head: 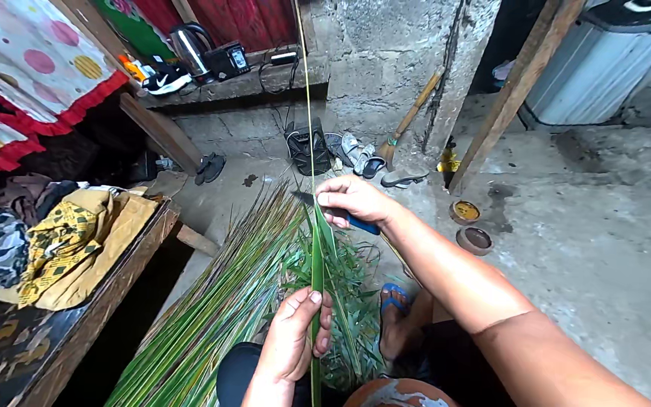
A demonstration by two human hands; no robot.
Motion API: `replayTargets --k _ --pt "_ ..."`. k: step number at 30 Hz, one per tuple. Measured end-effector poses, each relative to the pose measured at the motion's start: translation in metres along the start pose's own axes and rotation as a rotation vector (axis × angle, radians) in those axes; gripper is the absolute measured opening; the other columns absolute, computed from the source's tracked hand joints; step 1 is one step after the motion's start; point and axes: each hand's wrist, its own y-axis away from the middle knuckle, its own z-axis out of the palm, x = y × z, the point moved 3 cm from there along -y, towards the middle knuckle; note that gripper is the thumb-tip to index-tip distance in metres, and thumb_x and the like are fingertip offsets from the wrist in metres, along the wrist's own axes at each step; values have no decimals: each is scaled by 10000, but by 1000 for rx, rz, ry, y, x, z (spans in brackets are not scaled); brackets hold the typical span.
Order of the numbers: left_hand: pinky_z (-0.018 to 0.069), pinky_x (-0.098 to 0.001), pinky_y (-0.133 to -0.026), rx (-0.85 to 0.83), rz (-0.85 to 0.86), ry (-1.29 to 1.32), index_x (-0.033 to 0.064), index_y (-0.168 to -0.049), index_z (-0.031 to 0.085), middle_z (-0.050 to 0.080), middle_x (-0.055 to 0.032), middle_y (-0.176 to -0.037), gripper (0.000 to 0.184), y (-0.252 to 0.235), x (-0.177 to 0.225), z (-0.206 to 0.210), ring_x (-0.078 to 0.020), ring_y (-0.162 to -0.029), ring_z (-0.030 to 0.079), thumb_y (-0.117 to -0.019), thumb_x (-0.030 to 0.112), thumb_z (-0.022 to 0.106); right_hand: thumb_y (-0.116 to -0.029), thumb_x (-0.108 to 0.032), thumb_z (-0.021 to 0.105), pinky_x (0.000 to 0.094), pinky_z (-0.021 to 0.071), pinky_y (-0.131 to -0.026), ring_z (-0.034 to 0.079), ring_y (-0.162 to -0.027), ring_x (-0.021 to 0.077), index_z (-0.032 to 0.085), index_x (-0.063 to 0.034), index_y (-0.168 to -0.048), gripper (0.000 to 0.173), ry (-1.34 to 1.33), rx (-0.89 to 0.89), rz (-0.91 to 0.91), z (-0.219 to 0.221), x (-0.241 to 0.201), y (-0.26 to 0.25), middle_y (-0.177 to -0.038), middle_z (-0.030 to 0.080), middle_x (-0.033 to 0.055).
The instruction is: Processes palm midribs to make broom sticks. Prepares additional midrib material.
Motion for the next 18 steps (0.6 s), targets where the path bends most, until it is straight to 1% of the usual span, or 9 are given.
replayTargets --k 2,3,5,7,12,16,18 --pt "529 -210 -444 35 20 -27 -3 -978 668 640 -75 -716 277 1 1 -2 -83 -494 600 -1067 187 487 -1046 -137 507 233 493 -418 547 -444 102 659 2 -1154 232 -18 44 35 3 -5 -7 -633 601 74" --pt "532 -215 -442 50 30 -38 -9 -980 669 646 -82 -716 278 1 1 -3 -88 -492 605 -1067 180 484 -1047 -132 508 232 490 -415 543 -440 101 657 6 -1161 233 -27 55 47 5 -7 -10 -627 593 72" --pt "531 -215 -441 61 38 -55 -11 -984 669 646 -83 -714 277 2 1 -6 -88 -489 603 -1065 181 486 -1055 -112 506 219 487 -414 557 -452 92 652 21 -1122 209 0 100 61 5 -12 -16 -656 629 75" --pt "532 -218 -442 63 39 -62 -11 -986 665 642 -82 -712 278 4 0 -8 -88 -490 600 -1066 177 477 -1057 -89 498 212 489 -427 572 -477 91 643 36 -1118 201 20 118 82 1 -15 -22 -699 653 80" --pt "525 -206 -445 64 25 -57 1 -979 669 648 -70 -714 282 8 -1 -12 -78 -495 602 -1069 180 471 -1060 -99 504 217 495 -433 583 -484 101 641 41 -1067 195 2 139 101 -8 -19 -33 -691 650 87" --pt "512 -201 -430 13 5 -12 27 -969 683 629 -47 -685 278 15 2 -16 -64 -469 576 -1062 217 503 -1058 -95 497 213 496 -434 587 -482 98 637 35 -1086 193 -6 131 103 -12 -29 -40 -699 662 88" --pt "499 -199 -432 -4 -23 -12 56 -947 697 629 -33 -676 277 21 2 -18 -59 -470 566 -1055 249 529 -1060 -109 504 211 494 -427 578 -470 93 646 25 -1096 199 -3 163 85 -12 -35 -43 -693 660 84"
